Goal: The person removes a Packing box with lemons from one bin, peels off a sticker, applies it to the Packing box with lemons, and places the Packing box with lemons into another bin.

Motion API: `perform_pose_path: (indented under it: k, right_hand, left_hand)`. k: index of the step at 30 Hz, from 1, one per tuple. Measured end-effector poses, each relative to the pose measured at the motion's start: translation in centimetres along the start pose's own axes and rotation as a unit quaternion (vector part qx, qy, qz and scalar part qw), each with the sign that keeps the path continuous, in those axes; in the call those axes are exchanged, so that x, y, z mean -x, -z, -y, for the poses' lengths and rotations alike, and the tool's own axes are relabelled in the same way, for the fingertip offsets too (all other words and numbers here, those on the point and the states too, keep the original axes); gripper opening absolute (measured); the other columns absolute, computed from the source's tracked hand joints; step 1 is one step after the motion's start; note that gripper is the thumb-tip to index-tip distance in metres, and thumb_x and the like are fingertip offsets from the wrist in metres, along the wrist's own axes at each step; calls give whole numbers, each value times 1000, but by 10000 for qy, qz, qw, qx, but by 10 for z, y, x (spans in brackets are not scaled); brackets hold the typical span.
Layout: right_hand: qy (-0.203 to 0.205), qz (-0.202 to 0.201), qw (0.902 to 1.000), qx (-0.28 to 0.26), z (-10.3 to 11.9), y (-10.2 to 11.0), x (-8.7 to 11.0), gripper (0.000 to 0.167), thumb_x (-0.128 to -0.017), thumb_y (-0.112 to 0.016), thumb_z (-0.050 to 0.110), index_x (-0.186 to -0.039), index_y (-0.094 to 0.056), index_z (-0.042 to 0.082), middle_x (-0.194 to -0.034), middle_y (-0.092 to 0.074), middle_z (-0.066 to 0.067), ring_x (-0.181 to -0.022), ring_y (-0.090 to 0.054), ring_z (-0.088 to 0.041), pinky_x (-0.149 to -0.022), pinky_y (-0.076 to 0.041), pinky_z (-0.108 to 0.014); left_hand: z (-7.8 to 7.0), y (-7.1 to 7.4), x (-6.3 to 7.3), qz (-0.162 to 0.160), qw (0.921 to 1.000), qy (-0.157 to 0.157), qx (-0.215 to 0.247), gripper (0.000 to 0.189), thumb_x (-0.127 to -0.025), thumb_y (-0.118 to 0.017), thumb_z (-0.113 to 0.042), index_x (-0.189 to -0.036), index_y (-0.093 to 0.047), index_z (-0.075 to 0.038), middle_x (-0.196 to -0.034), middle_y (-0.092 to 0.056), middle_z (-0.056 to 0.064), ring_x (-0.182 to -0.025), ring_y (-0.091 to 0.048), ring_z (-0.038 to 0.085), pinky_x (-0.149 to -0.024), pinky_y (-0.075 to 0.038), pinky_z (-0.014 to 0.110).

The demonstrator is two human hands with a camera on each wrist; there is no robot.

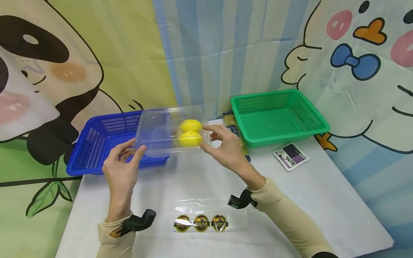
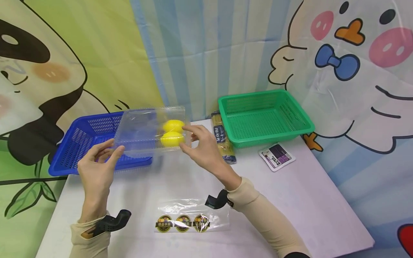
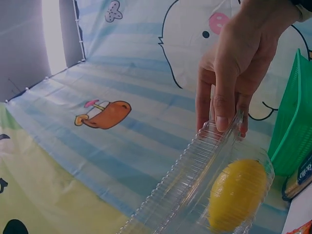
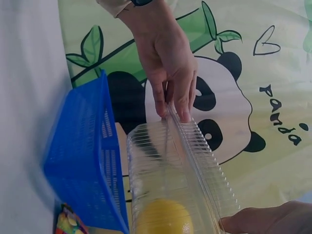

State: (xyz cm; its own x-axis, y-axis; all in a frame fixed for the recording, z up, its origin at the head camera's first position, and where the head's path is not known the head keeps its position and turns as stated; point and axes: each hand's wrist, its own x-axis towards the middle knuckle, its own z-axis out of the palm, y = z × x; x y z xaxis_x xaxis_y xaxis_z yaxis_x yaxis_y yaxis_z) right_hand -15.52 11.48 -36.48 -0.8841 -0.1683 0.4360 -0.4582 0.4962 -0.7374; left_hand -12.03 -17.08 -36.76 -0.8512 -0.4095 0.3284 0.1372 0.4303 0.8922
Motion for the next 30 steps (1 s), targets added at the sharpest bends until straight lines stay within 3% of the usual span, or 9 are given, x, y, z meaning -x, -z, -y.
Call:
perform_pose_path:
  k: [7,14,20,30]
  right_hand:
    - [-94,-48,9999,21,-13,15,20,48,-86,-85,9,-132,-70,8,-128,-68,-11,-98,-68,-28,-93,-61,-42]
    - [-114,-89,9999,-30,-27,27,38,48,-86,-85,8,-132,-70,8,-127,-68,-13,-98,-68,-27,-92,-61,-46]
    - [-77,-108,9999,64,-37,35,51,49,-85,-86,7,-131,-70,8,-127,-69,-11,-101,-68,-23,-89,-62,-41]
    - [21,-177,9996,228,-57,37,73,51,-83,-88,7,-130,-71,7,-129,-70,-9,-101,-70,-25,-90,-62,-44]
  left_hand:
    - [8,-9,11,420,9981,-145,422,38,-86,-86,-10,-123,-75,-4,-107,-66,7,-89,-66,2,-97,-51,11]
    - [11,-18,24,701,9946,-284,713,35,-84,-86,-2,-117,-76,2,-107,-67,9,-88,-68,2,-94,-54,11]
    - [17,-23,35,964,9920,-384,715,33,-83,-85,2,-114,-75,4,-109,-67,12,-89,-67,3,-92,-55,13]
    - [32,-28,51,1387,9883,-391,506,33,-81,-87,2,-111,-75,4,-107,-68,17,-87,-67,5,-88,-58,15]
